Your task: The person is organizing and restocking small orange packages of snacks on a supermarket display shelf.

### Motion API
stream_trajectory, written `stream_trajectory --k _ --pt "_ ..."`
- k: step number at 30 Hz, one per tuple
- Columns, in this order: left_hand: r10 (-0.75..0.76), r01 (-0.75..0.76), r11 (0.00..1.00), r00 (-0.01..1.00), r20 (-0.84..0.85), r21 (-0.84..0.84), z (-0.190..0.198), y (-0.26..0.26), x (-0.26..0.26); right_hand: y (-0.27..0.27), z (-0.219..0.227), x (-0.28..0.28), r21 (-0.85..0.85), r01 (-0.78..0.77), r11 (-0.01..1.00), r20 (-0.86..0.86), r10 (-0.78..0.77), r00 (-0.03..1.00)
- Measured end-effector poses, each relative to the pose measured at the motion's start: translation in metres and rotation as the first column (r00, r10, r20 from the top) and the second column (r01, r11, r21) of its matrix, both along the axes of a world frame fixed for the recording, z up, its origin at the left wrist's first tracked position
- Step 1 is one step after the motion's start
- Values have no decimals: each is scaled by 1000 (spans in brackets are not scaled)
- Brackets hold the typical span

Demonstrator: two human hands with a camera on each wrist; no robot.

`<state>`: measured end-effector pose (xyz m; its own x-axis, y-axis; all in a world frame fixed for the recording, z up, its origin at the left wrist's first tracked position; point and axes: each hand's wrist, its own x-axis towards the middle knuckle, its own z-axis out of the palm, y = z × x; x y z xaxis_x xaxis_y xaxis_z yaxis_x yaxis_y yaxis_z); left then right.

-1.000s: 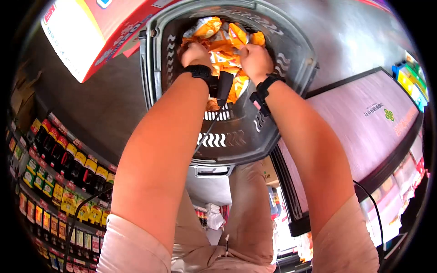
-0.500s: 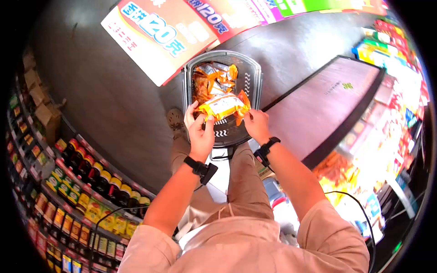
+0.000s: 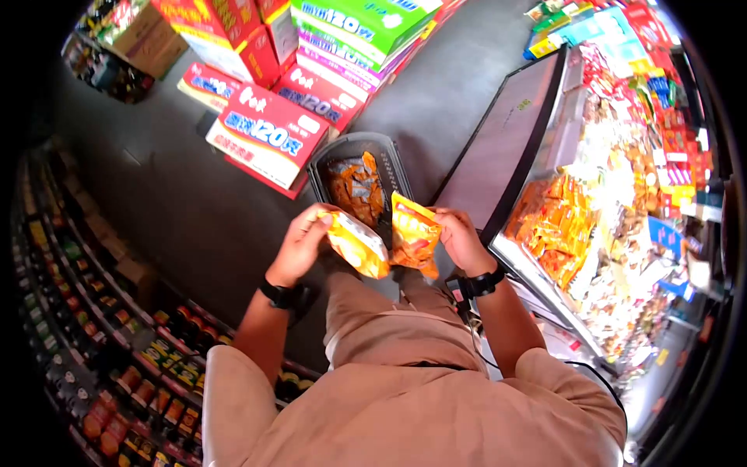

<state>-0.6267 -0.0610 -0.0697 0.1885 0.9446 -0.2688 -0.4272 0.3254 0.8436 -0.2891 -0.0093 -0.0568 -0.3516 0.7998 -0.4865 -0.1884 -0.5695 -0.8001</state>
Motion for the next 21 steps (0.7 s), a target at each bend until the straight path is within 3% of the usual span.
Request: stream_trajectory --k 2,3,4,6,7,8,10,12,13,14,16,17,18,19,20,21 --pt "-81 94 993 981 -174 69 27 1 31 -12 18 13 34 15 999 41 -17 999" --pt "-71 109 982 969 -237 152 38 2 52 -23 27 12 -11 141 990 68 -140 988" --pt "-62 132 965 954 -294 227 53 3 78 -30 47 18 -18 93 996 48 -92 995" --pt "-149 213 954 947 -284 210 79 -2 132 -50 90 43 114 30 993 181 -50 982" --pt "-123 196 952 948 -293 236 86 -8 165 -59 95 60 188 47 981 229 -90 969" --pt "-125 217 934 943 -308 283 90 -6 208 -73 83 90 373 123 920 289 -242 926" --pt "-120 217 925 946 -301 313 105 -16 267 -89 94 140 385 170 907 262 -284 922" --pt "-124 309 863 897 -425 400 115 -27 354 -121 103 216 433 196 880 317 -352 881" --pt "-149 298 887 908 -392 353 125 -26 346 -122 113 202 437 216 873 314 -374 873" --pt "-141 456 808 764 -630 373 137 -29 388 -141 112 249 470 152 870 318 -327 890" --pt "-201 494 797 760 -617 349 146 -38 423 -156 114 279 369 193 909 238 -293 926" --pt "-275 574 719 754 -596 393 142 -42 454 -174 113 304 334 296 895 254 -388 886" --pt "-327 624 649 745 -581 434 136 -48 472 -184 86 328 372 305 877 196 -395 897" --pt "-342 629 643 747 -571 437 136 -47 466 -194 86 322 345 273 898 229 -362 904" --pt "-483 695 618 705 -519 369 126 -54 487 -201 80 352 341 289 894 229 -377 897" --pt "-518 713 625 684 -513 319 125 -59 501 -207 78 369 336 310 889 219 -394 893"
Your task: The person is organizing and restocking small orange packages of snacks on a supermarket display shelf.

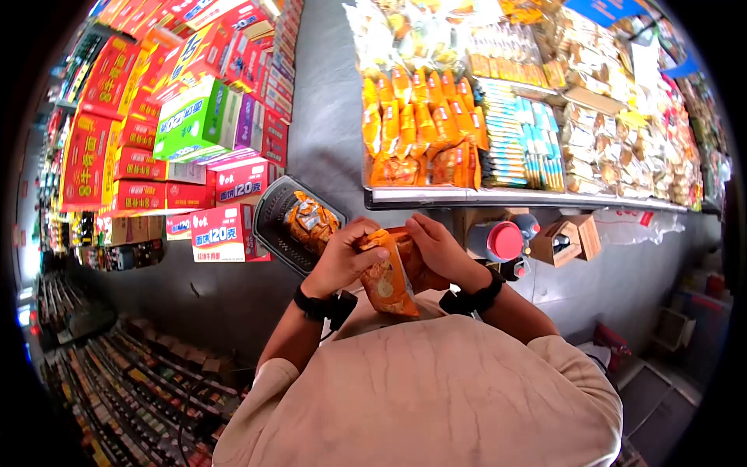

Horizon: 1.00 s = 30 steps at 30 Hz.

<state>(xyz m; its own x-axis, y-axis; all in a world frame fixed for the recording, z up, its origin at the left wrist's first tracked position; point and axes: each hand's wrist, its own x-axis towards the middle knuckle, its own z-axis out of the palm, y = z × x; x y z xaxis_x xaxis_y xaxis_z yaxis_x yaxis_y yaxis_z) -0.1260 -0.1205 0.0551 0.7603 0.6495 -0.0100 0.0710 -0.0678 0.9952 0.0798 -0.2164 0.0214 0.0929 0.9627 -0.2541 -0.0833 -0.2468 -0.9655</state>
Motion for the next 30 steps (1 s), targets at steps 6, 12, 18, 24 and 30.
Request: stream_trajectory --k 6,12,18,24,30 --pt "461 -376 643 886 -56 -667 -1 -2 43 -3 4 34 -176 458 871 -266 -490 830" --pt "374 -115 424 925 58 -898 -5 30 44 44 22 25 32 680 733 -255 -652 714" --pt "367 -25 263 927 76 -964 -22 63 39 89 24 8 201 764 612 -246 -724 645" --pt "302 185 360 904 301 -915 -14 86 2 130 46 -32 229 554 801 -15 -566 824" --pt "431 222 314 833 347 -923 -15 82 -2 148 55 -43 444 207 872 88 -272 958"
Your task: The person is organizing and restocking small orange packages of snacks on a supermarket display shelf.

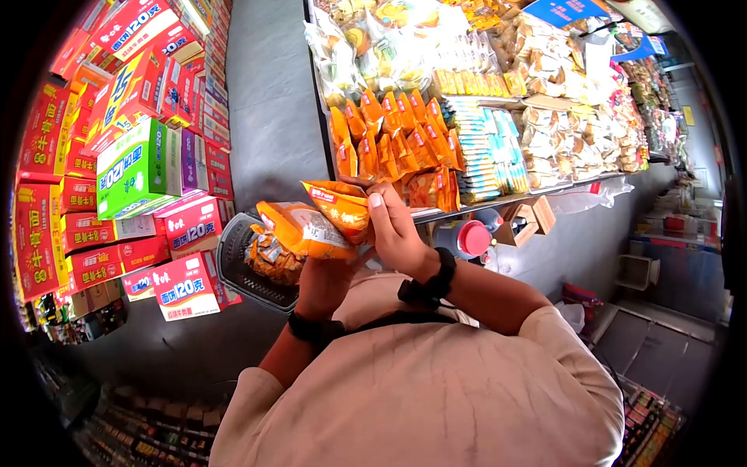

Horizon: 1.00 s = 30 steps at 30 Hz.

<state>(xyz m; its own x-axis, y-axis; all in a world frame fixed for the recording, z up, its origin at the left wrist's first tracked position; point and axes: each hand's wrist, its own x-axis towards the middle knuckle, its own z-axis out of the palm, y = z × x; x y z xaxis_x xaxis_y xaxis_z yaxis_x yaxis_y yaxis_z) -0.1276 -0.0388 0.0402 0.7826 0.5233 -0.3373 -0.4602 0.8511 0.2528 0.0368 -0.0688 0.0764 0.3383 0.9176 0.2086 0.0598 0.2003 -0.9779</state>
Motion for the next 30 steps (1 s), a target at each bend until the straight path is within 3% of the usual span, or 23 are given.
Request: stream_trajectory --k 3,4,5,7,8,9,12,13,15,17,19,20,21,23,25,27,29,30 --pt "49 -40 988 997 -54 150 -20 4 1 -14 -5 11 -75 -75 994 64 80 995" --pt "18 26 965 986 -165 260 -28 11 2 -17 -23 31 -49 -164 985 -25 163 986" --pt "16 27 967 986 -166 254 -37 11 -2 -30 -34 36 -55 -164 985 -28 163 986" --pt "-72 128 966 967 -243 224 -39 13 9 -43 -27 51 -104 -231 967 -418 168 893" --pt "-46 82 982 977 -208 168 -41 8 7 -47 -38 54 -80 -272 959 -409 218 886" --pt "-48 86 981 975 -215 171 -41 7 12 -52 -38 61 -75 -270 960 -414 216 884" --pt "-151 296 884 913 -379 363 -42 9 44 -69 -54 88 -357 -300 885 -551 60 832" --pt "-194 295 926 907 -375 235 -61 11 55 -75 -70 94 -346 -297 890 -553 61 831" --pt "-246 308 936 918 -310 169 -91 16 81 -81 -91 103 -385 -142 912 -259 41 965" --pt "-200 308 927 890 -411 215 -103 20 110 -79 -82 113 -455 -89 886 -281 -48 959" --pt "-150 313 914 852 -501 258 -119 25 131 -75 -104 125 -347 66 935 -87 -102 991" --pt "-106 306 901 844 -526 308 -128 27 139 -73 -113 131 -380 146 913 -5 -160 987" --pt "-58 298 884 835 -548 360 -138 30 145 -73 -113 137 -378 154 913 -6 -168 986" --pt "-63 322 871 823 -565 372 -163 38 144 -74 -110 144 -558 196 806 173 -119 978" --pt "-120 520 760 701 -703 389 -173 44 141 -75 -109 146 -529 208 822 156 -147 977" --pt "-101 517 787 647 -756 337 -167 39 144 -76 -108 148 -598 243 764 343 -30 939" --pt "-62 484 840 537 -841 246 -147 33 148 -77 -117 149 -559 268 785 353 -66 933" --pt "-65 489 838 533 -844 244 -160 38 147 -76 -111 151 -572 257 779 376 -29 926"
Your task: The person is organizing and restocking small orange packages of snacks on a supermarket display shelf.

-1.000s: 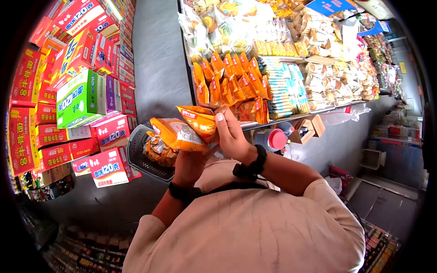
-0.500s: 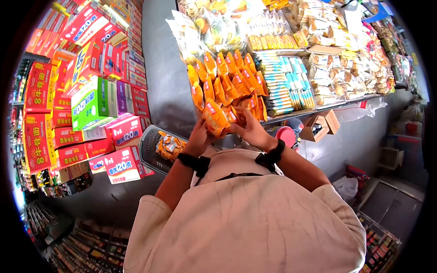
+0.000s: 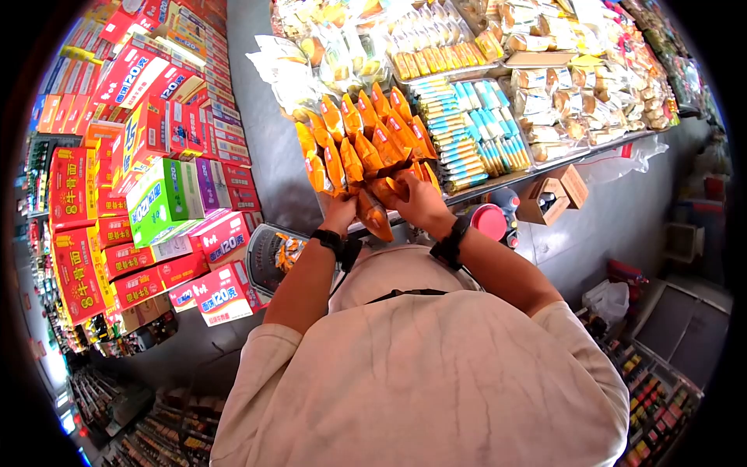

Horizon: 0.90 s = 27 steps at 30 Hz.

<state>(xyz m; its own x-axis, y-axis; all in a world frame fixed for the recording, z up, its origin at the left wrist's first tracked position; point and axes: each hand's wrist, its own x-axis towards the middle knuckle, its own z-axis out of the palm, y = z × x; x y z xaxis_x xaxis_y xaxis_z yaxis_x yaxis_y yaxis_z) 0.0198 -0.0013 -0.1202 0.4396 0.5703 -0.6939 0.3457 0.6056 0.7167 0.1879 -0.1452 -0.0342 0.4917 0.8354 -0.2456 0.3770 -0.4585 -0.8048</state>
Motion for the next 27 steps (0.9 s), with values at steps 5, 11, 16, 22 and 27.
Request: stream_trajectory --k 5,11,16,22,27 --pt "-124 111 986 987 -97 -127 -28 24 7 0 -4 3 -27 -39 999 86 41 995" --pt "-151 166 982 976 -158 91 -152 59 -11 10 -13 12 -45 -90 995 -223 78 972" --pt "27 45 925 983 183 -376 32 13 -10 12 0 7 -132 -79 988 -267 42 963" --pt "-125 145 983 978 169 -113 60 -21 -21 23 18 3 -225 -71 972 -253 12 967" --pt "-431 396 889 893 128 231 1 6 -13 24 22 -5 -113 -115 987 -278 80 957"
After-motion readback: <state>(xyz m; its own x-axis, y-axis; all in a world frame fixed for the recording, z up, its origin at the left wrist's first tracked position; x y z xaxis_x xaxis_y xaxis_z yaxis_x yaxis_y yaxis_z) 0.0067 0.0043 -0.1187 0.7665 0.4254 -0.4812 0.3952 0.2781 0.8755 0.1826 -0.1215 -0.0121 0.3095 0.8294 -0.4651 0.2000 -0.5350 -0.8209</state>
